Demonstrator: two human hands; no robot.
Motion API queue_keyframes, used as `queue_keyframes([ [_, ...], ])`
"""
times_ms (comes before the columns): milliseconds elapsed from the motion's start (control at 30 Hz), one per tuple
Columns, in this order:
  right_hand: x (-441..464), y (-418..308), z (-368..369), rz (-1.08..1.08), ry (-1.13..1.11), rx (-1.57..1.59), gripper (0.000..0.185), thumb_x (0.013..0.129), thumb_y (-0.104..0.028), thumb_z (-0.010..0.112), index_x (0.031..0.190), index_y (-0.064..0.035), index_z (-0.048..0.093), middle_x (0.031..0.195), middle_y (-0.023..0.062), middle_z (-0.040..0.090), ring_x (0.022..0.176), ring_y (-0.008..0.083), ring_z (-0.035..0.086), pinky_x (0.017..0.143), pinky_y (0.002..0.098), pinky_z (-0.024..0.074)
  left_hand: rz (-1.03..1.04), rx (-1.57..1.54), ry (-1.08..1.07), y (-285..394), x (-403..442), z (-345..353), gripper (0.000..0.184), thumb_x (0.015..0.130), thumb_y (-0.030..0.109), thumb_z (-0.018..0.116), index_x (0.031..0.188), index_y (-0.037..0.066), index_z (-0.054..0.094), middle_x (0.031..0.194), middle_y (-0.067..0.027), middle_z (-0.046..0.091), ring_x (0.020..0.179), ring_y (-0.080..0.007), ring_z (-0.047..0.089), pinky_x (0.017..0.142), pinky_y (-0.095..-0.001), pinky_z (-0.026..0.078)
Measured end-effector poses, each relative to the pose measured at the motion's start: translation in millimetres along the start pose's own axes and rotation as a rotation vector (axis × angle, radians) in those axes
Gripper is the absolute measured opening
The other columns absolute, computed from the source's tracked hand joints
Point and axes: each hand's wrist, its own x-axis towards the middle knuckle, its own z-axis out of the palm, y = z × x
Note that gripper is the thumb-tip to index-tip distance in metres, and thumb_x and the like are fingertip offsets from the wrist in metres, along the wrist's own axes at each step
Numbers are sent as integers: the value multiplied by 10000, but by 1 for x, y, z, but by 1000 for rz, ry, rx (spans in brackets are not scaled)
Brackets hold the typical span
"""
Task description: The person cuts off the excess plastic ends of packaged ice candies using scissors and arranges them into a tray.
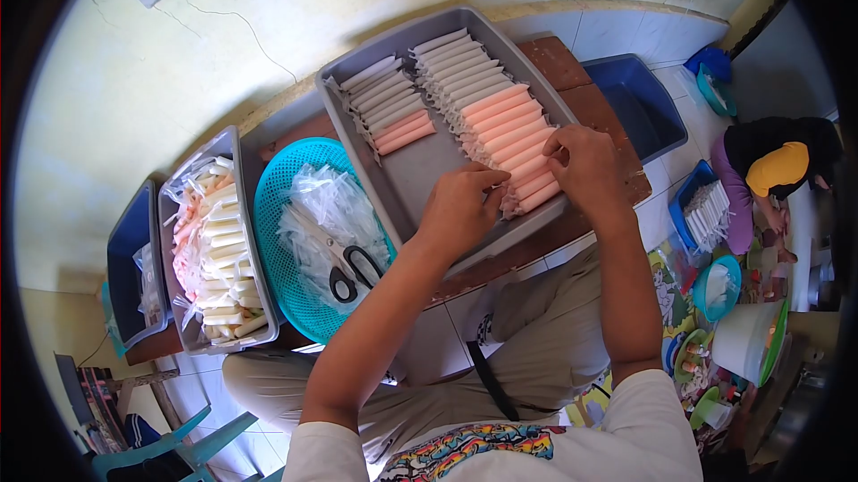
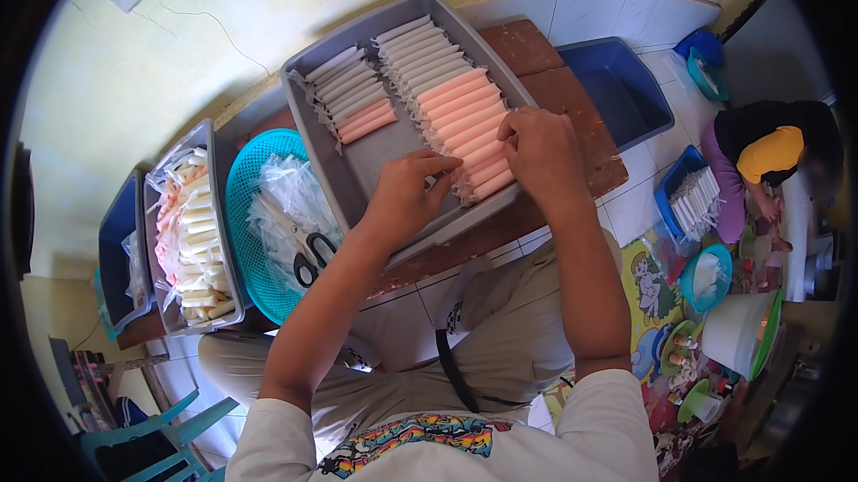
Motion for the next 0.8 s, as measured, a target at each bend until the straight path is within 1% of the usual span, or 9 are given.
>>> queue_keyframes([
  [33,0,-1,0,-2,1,1,80,804,1,784,864,-38,747,892,120,754,880,323,740,846,466,535,12,6,-4,0,0,-1,267,930,14,740,1188,9,805,1099,-197,782,936,-359,770,851,-412,607],
  [100,0,-2,-1,47,1,47,85,793,17,792,864,-8,752,910,162,759,869,353,744,820,469,569,16,0,-1,0,-1,0,273,930,21,741,1195,11,805,1108,-199,779,944,-363,767,860,-414,605],
  [200,-1,1,0,28,16,48,88,791,24,793,868,1,757,923,179,759,864,363,748,801,461,585,24,1,-8,-1,-2,1,282,933,36,745,1209,13,804,1116,-201,775,956,-368,761,871,-418,600],
  [333,-2,1,0,9,39,44,82,798,30,782,870,0,757,917,178,759,866,362,748,806,462,585,12,17,-26,2,-3,-1,282,938,50,748,1213,15,803,1098,-197,770,957,-368,754,862,-424,593],
  [467,-3,-2,-6,35,13,74,130,817,54,753,932,-7,758,941,179,757,855,341,745,796,444,590,28,21,13,0,-4,2,264,939,53,750,1195,13,804,1083,-190,769,944,-359,756,844,-426,590],
  [600,-2,-12,-14,108,-12,122,193,843,52,745,1021,-21,755,993,153,762,853,283,744,796,401,601,25,20,118,3,-5,0,227,938,53,751,1158,18,797,1074,-176,770,933,-328,764,826,-417,590],
  [667,-1,-20,-12,59,21,173,206,846,37,759,1041,-26,755,1009,142,766,860,270,745,807,391,604,13,2,163,5,-6,-5,214,938,52,750,1145,22,794,1070,-170,771,930,-317,767,819,-413,590],
  [733,2,-29,-10,13,57,221,221,848,22,772,1062,-31,755,1024,131,771,866,257,746,817,381,608,28,18,299,6,-5,-12,198,921,66,747,1115,39,781,1093,-169,757,966,-383,741,864,-466,588],
  [800,6,-37,-9,-56,37,288,269,849,-12,798,1113,-40,758,1055,129,777,880,260,751,839,380,612,36,86,344,7,-6,-22,190,924,57,739,1109,41,780,1104,-167,754,961,-379,741,859,-468,586],
])
